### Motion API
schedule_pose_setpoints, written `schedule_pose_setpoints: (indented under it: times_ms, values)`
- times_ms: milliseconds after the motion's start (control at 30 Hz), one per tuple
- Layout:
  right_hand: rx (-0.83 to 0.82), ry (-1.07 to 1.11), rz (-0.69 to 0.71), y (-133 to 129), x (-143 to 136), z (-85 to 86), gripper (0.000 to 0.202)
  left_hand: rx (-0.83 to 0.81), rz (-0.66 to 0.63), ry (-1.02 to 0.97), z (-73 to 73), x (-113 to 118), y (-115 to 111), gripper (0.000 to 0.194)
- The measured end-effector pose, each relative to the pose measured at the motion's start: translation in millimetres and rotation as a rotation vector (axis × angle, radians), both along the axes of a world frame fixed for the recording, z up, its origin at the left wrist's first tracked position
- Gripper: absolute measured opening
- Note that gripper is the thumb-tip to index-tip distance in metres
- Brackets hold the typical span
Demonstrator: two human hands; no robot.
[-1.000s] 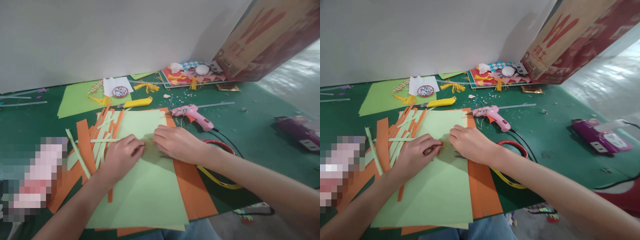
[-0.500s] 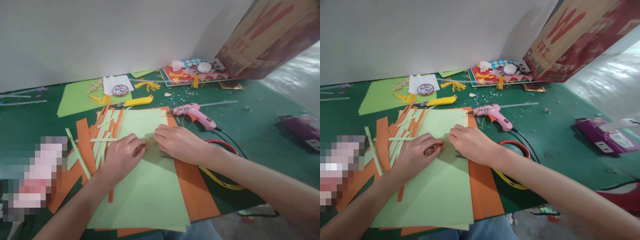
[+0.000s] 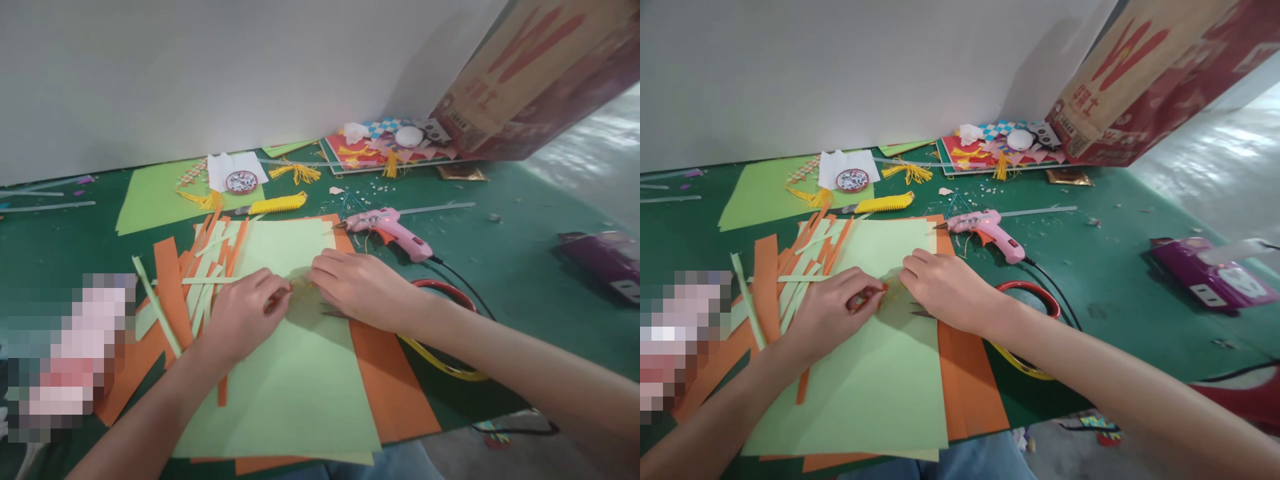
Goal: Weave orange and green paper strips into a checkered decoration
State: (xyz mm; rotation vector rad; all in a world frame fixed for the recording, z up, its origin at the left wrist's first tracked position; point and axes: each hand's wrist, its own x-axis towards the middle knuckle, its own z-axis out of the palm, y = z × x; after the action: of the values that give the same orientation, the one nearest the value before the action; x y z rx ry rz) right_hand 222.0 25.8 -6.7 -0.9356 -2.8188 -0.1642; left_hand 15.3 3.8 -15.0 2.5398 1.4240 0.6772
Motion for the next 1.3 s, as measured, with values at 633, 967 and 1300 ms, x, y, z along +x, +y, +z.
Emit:
schedule_pose_setpoints:
  times_ms: [633,967,1300]
  values:
    - [-0.010,0.086,0.093,-13,-7,-1.5,0.021,0.034,-0.030,0.077,1.4,0,0,0.012]
    - [-0.024,0.298,-0.024,-8,-1,3.3,0.023,0.038,-0.065,0.052,0.7,-2,1,0.017]
    - [-0.046,0.246,-0.052,-9,5,0.8,0.024,0.205,-0.233,0.138,0.1,-4,5,0.021]
